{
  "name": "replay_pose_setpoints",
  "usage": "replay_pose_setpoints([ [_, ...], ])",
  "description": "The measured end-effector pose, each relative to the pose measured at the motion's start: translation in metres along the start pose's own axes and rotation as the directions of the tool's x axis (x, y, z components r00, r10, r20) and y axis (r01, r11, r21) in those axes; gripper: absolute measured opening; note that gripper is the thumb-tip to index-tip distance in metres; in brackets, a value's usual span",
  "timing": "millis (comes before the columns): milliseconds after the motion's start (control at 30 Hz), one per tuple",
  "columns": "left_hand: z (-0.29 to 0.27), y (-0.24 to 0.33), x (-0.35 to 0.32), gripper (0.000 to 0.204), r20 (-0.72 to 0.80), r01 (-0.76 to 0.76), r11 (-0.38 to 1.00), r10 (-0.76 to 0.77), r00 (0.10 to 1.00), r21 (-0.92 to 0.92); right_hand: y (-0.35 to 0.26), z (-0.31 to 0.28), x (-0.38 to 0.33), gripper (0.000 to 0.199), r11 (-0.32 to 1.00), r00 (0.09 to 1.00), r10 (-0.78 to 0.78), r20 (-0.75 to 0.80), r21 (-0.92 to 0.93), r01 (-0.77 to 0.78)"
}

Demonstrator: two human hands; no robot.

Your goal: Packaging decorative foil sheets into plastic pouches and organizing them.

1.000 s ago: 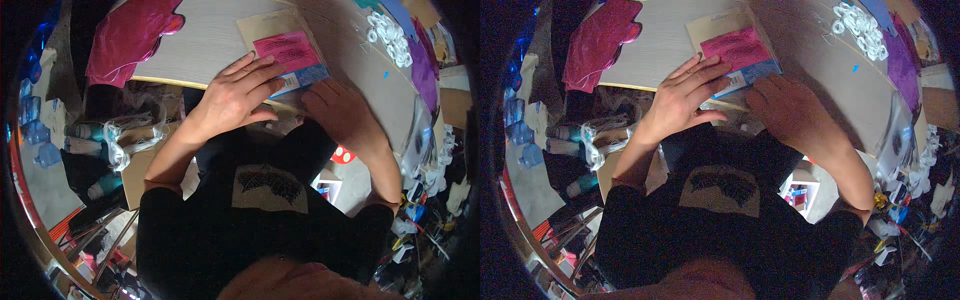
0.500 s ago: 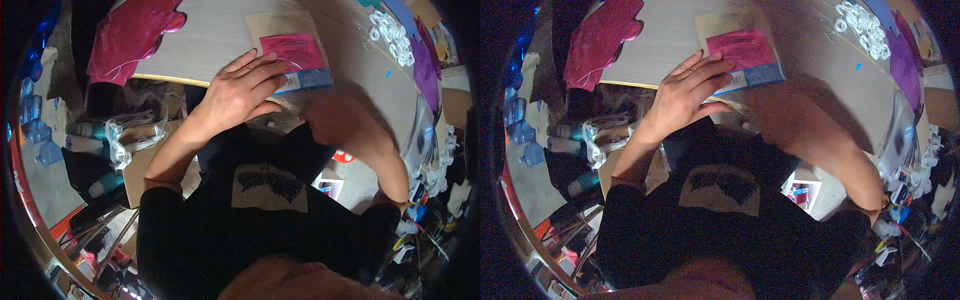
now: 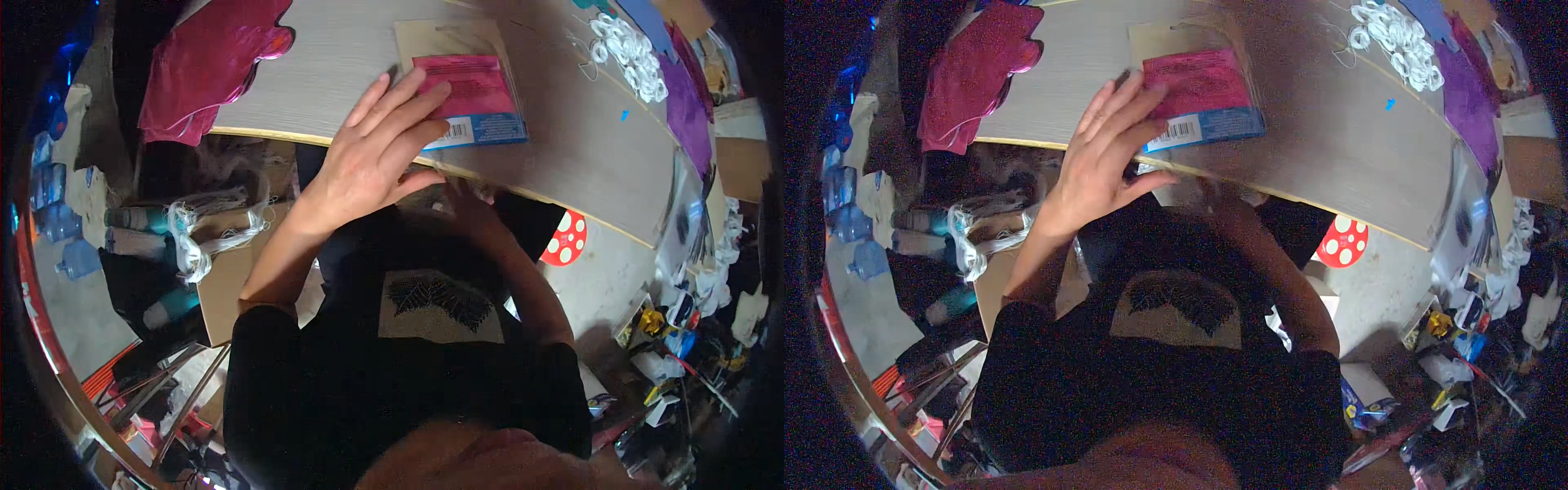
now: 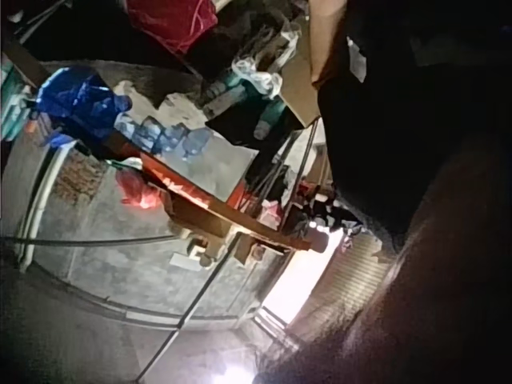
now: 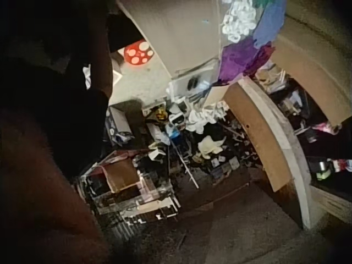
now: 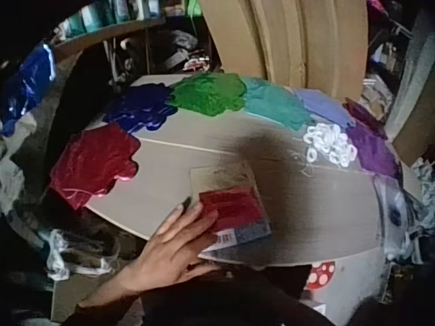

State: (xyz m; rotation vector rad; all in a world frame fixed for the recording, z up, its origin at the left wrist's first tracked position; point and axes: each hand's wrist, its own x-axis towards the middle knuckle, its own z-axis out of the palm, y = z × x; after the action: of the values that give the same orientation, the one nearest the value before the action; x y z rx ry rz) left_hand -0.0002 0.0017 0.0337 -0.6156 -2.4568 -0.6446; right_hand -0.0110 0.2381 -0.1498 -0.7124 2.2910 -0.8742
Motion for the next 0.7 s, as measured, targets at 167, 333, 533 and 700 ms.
replay_pose_setpoints([
  [167,0.003,-0.005,-0.015,0.029,-0.075,-0.121,0.992,0.118,0.990,-0.038,-0.004,-0.043,-0.011,0.052,0.745,0.990,-0.051,0.130,-0.655,0.124],
  [333,0.002,-0.009,-0.028,0.020,-0.108,-0.159,0.985,0.151,0.983,-0.071,-0.076,-0.148,-0.094,0.023,0.952,0.954,-0.298,0.043,-0.061,0.300],
  [533,0.003,-0.009,-0.030,0.017,-0.185,-0.170,0.985,0.164,0.969,-0.018,-0.102,-0.216,-0.073,0.023,0.629,0.655,-0.716,-0.242,-0.632,0.453],
  [700,0.001,-0.008,-0.028,0.017,-0.210,-0.109,0.990,0.089,0.974,-0.087,-0.106,-0.216,-0.066,0.032,0.766,0.846,-0.525,-0.091,-0.484,0.423],
])
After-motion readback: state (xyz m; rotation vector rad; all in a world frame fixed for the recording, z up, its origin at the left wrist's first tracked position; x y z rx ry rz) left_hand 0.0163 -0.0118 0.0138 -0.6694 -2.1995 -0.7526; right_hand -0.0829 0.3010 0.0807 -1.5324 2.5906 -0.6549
